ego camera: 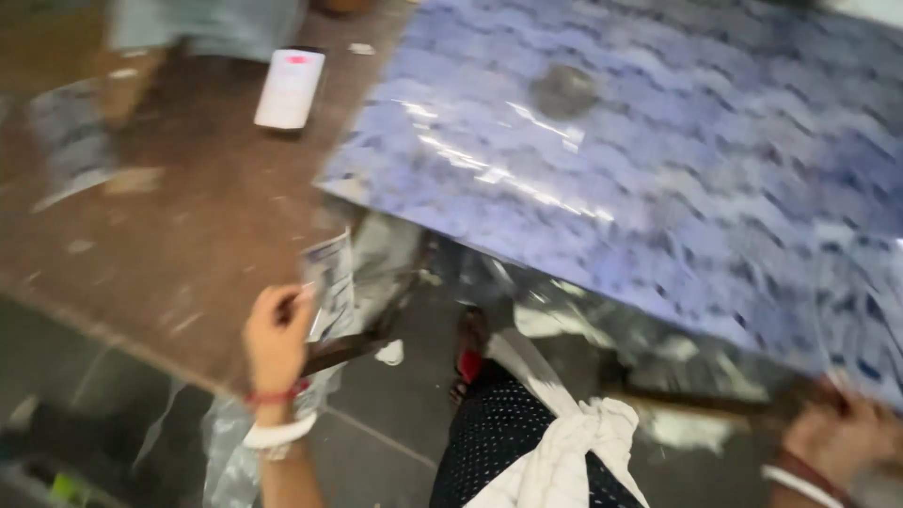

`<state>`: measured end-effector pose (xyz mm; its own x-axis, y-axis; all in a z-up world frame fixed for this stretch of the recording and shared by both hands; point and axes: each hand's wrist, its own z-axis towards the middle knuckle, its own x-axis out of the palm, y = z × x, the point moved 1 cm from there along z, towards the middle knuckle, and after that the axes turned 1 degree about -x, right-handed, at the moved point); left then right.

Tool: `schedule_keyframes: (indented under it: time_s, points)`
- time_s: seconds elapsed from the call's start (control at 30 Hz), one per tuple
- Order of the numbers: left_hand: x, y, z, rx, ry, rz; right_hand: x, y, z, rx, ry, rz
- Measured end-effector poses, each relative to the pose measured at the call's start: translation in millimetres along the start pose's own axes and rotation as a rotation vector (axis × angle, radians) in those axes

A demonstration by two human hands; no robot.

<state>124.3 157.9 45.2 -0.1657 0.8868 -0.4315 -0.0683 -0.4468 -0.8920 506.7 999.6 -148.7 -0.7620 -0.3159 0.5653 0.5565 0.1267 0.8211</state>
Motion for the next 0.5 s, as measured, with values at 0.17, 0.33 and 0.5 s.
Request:
schedule_keyframes:
  time_s: [0.17,0.33,0.5]
  points:
    - [-4.3,-17.0,-73.4,-0.217,0.110,-0.342,95.8,69.3,-106.0,-0.091,-0.137,-0.044]
    - [36.8,-6.6,-103.6,-0.176,0.136,-0.644,86.6,88.9,-51.6,-0.093,-0.223,-0.073]
    - [75.5,42.1,-112.1,-0.139,0.050,-0.633,67.3,67.1,103.6,0.045,-0.224,0.105]
